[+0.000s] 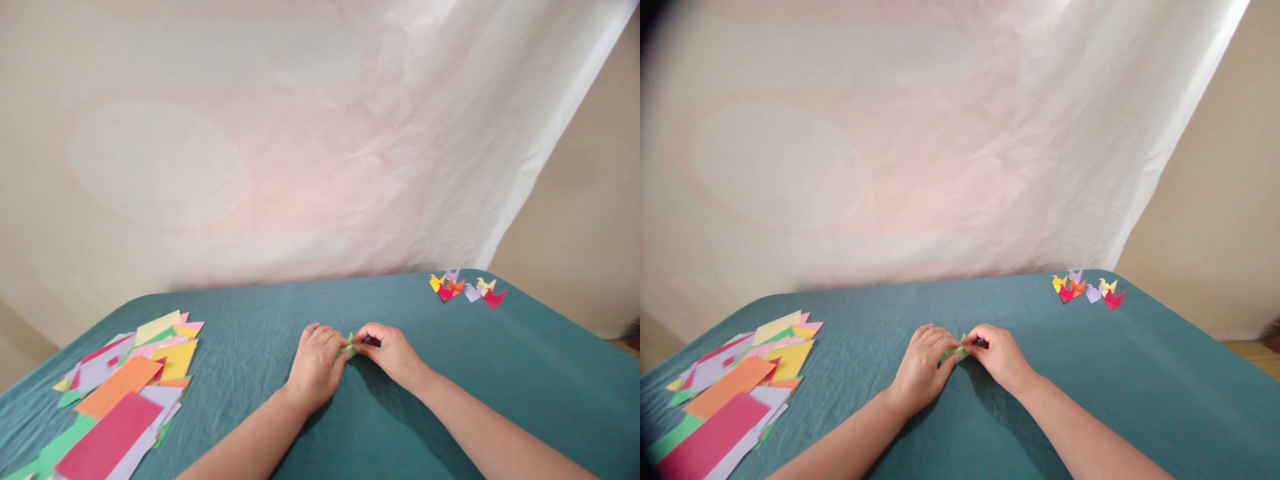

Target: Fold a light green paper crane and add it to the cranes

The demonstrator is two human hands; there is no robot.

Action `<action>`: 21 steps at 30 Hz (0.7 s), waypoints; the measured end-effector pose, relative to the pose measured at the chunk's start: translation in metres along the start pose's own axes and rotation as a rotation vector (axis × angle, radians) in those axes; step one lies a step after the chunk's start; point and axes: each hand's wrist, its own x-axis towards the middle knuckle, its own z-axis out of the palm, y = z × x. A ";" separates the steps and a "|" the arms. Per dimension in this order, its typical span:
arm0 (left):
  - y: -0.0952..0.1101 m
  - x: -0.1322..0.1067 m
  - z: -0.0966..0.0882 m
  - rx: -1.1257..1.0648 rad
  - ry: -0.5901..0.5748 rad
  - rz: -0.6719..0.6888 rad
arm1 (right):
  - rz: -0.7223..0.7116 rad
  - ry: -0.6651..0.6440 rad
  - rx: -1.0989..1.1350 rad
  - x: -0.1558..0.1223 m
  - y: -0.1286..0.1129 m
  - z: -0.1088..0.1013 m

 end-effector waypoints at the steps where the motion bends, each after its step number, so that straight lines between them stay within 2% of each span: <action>1: 0.000 0.000 0.000 -0.003 0.002 0.000 | -0.002 0.002 0.001 0.000 0.001 0.000; 14: -0.002 -0.001 0.000 -0.014 -0.018 -0.018 | -0.082 -0.056 -0.044 0.000 -0.005 -0.005; 21: -0.022 -0.002 -0.003 -0.255 -0.088 -0.028 | -0.167 -0.059 -0.140 -0.001 -0.005 -0.002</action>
